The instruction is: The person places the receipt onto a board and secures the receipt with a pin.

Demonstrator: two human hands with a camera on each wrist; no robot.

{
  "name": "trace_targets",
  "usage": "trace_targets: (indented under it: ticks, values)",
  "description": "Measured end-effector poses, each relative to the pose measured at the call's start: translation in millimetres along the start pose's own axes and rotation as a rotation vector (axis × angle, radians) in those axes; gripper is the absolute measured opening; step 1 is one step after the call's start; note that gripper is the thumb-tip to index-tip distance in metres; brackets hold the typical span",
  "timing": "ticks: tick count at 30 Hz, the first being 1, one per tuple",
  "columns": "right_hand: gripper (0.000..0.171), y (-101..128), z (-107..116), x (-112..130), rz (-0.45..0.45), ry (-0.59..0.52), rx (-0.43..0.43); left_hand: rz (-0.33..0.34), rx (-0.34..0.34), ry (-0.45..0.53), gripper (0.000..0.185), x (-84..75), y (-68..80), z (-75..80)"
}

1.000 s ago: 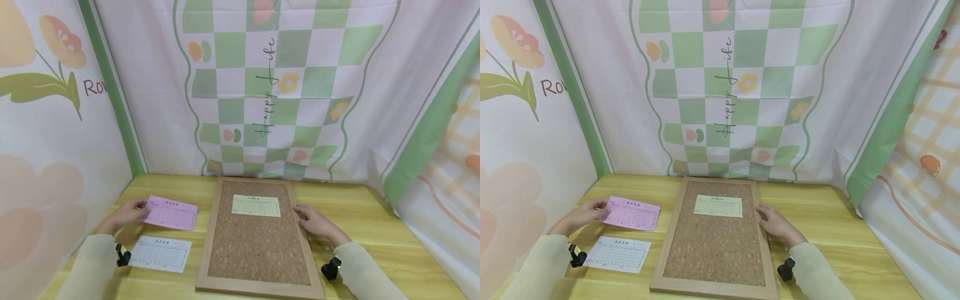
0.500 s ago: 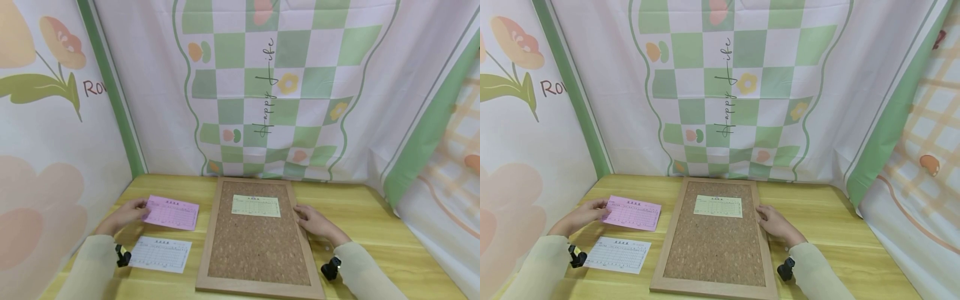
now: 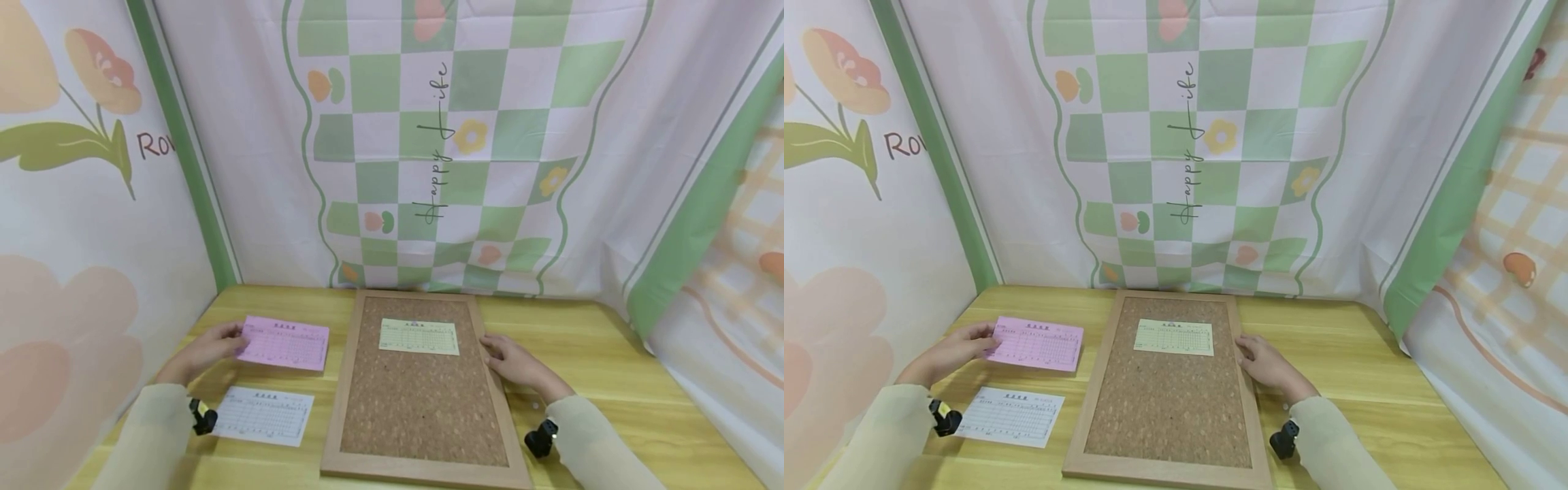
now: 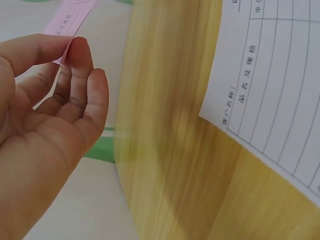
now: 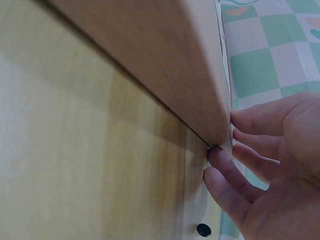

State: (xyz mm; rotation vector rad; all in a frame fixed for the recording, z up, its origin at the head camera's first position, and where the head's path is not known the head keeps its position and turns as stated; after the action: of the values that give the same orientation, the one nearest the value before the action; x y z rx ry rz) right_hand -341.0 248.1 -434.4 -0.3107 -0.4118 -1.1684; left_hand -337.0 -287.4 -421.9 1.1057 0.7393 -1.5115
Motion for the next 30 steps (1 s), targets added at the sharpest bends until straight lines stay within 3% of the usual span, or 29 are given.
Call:
trace_targets:
  ticks: [8, 20, 30]
  values:
    - [0.048, -0.4, 0.5, -0.2, 0.011, -0.013, 0.001, 0.012, 0.003, 0.039, 0.064, -2.1, -1.4, -3.7]
    - [0.048, -2.6, 1.3, 1.6, 0.030, 0.001, -0.003, -0.042, 0.034, 0.095, 0.055, -7.3, -7.9, -16.9]
    - [0.048, -4.7, 2.8, 2.0, 0.039, 0.008, 0.017, -0.015, 0.032, 0.087, 0.059, -6.4, -15.5, -25.0]
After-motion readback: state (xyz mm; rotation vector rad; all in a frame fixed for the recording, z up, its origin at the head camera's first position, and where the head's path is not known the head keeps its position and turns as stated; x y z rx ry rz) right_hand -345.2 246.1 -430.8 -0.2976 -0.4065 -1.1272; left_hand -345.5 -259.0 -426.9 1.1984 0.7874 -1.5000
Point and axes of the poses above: each hand's wrist, its own y-axis away from the middle knuckle, its own z-axis out of the back of the hand, x = y × z, the point moved 9 cm from there along -y, towards the middle knuckle, and after that the axes turned 10 degrees about y, right-handed, at the moved point
